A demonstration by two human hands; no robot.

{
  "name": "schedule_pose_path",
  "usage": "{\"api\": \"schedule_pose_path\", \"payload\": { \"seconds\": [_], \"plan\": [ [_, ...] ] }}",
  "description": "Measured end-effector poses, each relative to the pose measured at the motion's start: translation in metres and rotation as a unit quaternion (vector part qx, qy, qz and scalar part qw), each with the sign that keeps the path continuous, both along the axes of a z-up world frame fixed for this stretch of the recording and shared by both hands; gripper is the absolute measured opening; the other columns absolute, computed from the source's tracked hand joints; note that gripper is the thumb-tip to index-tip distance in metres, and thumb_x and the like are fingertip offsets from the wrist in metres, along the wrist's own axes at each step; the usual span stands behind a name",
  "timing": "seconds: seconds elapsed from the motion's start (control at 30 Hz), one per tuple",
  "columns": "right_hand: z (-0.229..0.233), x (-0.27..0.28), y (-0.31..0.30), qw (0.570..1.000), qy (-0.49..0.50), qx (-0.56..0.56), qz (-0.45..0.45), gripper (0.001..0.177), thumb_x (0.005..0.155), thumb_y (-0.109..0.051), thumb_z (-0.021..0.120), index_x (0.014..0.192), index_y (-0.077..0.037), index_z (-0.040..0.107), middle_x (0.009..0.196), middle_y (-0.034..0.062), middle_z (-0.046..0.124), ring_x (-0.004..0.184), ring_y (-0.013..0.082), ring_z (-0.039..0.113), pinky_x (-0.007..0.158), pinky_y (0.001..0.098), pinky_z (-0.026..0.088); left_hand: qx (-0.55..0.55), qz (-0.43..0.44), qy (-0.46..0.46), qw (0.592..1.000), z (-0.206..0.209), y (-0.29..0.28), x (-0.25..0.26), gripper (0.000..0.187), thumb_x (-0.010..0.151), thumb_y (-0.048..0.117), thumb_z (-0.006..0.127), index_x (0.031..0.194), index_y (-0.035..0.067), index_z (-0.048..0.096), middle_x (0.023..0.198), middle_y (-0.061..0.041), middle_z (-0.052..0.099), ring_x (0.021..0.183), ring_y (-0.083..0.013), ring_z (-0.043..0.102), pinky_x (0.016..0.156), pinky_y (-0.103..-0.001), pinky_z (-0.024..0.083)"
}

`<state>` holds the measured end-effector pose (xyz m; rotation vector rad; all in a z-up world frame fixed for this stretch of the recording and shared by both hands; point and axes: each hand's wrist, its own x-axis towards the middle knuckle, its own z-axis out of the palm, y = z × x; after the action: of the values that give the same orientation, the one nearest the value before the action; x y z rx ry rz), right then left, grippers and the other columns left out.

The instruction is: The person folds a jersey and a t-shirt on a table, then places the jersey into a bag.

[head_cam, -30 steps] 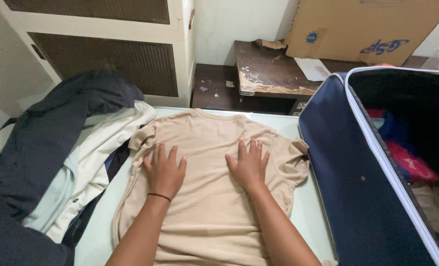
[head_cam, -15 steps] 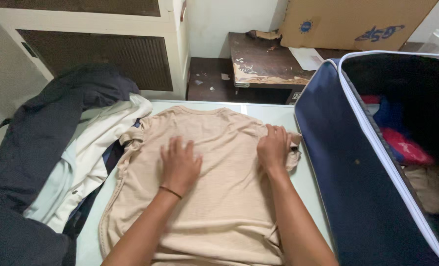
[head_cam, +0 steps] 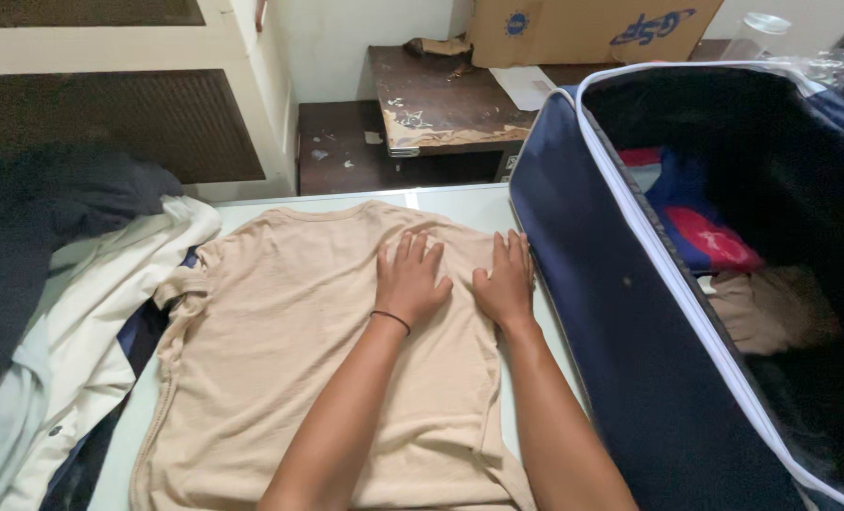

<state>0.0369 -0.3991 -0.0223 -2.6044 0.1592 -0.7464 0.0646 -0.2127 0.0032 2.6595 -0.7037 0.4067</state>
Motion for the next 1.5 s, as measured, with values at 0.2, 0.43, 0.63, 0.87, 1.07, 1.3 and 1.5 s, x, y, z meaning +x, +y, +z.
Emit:
{"api": "schedule_pose_path", "payload": {
  "seconds": [0.2,0.43,0.63,0.87,1.07,1.3,1.5],
  "plan": [
    [0.046,-0.013,0.009,0.988,0.148,0.028,-0.018,0.095,0.07,-0.037,0.078,0.152,-0.004,0.043,0.152,0.0177,0.042,0.136,0.0407,0.035,0.111,0.0554,0.023,0.005,-0.02,0.019,1.0,0.002,0.016,0.001,0.066,0.082,0.047,0.062,0.142,0.02,0.056,0.16,-0.012,0.039,0.151,-0.0348,0.025,0.118,-0.062,0.015],
    [0.031,-0.008,0.005,0.996,0.054,0.01,-0.064,0.061,0.076,-0.031,0.079,0.13,-0.005,0.067,0.119,0.0186,0.066,0.118,0.0404,0.051,0.102,0.0514,0.041,0.001,-0.035,0.017,0.999,0.002,0.019,0.002,0.065,0.085,0.045,0.06,0.144,0.02,0.055,0.161,-0.012,0.038,0.152,-0.0339,0.025,0.119,-0.06,0.012],
    [0.033,-0.003,0.006,0.995,0.041,0.031,-0.091,0.03,0.072,-0.023,0.078,0.095,-0.004,0.076,0.109,0.0224,0.067,0.11,0.0386,0.056,0.102,0.044,0.045,-0.055,-0.099,0.034,0.993,-0.005,0.024,0.009,0.067,0.088,0.041,0.064,0.148,0.016,0.05,0.157,-0.009,0.045,0.151,-0.0281,0.03,0.122,-0.057,0.014],
    [0.056,-0.002,0.0,0.97,0.115,0.201,-0.078,0.04,0.074,-0.027,0.076,0.104,-0.003,0.064,0.098,0.0242,0.075,0.097,0.0389,0.072,0.088,0.0443,0.055,-0.093,-0.115,-0.012,0.989,-0.023,0.027,0.019,0.057,0.093,0.032,0.062,0.147,0.014,0.052,0.151,-0.006,0.054,0.15,-0.0256,0.038,0.123,-0.058,0.021],
    [0.076,-0.015,0.0,0.958,0.167,0.234,-0.008,0.073,0.065,-0.027,0.09,0.126,-0.005,0.056,0.108,0.0228,0.072,0.101,0.0341,0.073,0.087,0.0407,0.056,-0.01,-0.047,-0.029,0.998,-0.007,0.017,0.034,0.051,0.089,0.031,0.062,0.136,0.011,0.057,0.148,-0.006,0.053,0.141,-0.0257,0.044,0.106,-0.056,0.036],
    [0.087,-0.024,-0.004,0.973,0.137,0.183,-0.018,0.09,0.059,-0.008,0.088,0.14,-0.009,0.05,0.123,0.025,0.066,0.116,0.0392,0.063,0.097,0.0423,0.05,0.106,-0.05,0.046,0.992,0.023,0.002,0.074,0.037,0.092,0.028,0.06,0.128,0.019,0.064,0.134,-0.004,0.057,0.128,-0.0293,0.049,0.101,-0.06,0.04],
    [0.069,-0.013,-0.019,0.976,0.129,0.163,-0.07,0.094,0.065,-0.001,0.07,0.153,-0.006,0.037,0.123,0.0309,0.066,0.12,0.0458,0.062,0.104,0.0452,0.047,0.111,-0.054,0.087,0.989,0.029,-0.001,0.081,0.047,0.088,0.031,0.062,0.135,0.026,0.059,0.133,-0.006,0.053,0.126,-0.0298,0.048,0.099,-0.063,0.04]
  ]
}}
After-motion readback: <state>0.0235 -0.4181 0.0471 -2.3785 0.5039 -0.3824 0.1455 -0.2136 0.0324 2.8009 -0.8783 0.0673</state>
